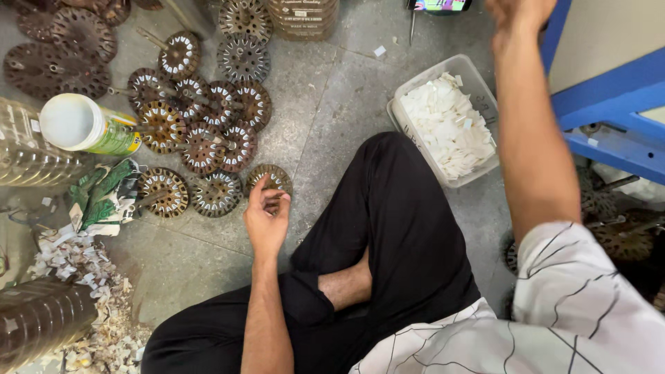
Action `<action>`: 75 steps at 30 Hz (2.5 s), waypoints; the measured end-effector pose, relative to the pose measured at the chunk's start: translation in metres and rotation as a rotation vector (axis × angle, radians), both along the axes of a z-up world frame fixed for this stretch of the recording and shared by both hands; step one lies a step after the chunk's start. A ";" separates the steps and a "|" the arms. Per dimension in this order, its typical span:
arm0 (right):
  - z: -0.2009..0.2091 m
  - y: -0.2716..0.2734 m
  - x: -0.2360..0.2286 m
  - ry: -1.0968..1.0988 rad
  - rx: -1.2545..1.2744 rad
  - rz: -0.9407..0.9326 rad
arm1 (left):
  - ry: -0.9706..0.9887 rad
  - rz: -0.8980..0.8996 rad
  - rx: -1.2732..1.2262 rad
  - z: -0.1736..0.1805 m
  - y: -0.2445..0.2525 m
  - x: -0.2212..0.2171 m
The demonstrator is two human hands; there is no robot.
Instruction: The person sits on the floor and inserts small white plastic pieces into the slots of a circular metal motor component. They repeatedly pick pieces from a nearby container and place them into the component's slots. The person then moves the container and gathers several finished components into a pile.
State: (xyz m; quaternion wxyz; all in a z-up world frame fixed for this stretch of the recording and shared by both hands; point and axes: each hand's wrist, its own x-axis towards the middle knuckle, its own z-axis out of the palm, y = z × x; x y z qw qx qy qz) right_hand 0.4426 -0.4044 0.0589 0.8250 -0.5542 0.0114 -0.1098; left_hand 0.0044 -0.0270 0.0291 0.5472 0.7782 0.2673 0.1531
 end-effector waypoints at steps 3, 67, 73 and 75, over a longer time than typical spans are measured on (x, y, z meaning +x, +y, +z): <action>-0.029 -0.006 -0.075 -0.073 0.026 -0.025 | 0.003 -0.015 0.006 0.006 -0.002 0.001; 0.070 -0.026 -0.428 0.357 0.265 1.407 | -0.782 0.212 -0.609 0.165 -0.091 -0.197; 0.065 -0.042 -0.403 0.214 0.231 0.993 | -0.709 0.139 -0.577 0.183 -0.095 -0.214; 0.075 -0.041 -0.399 0.022 0.324 0.943 | -0.685 0.103 -0.627 0.182 -0.100 -0.215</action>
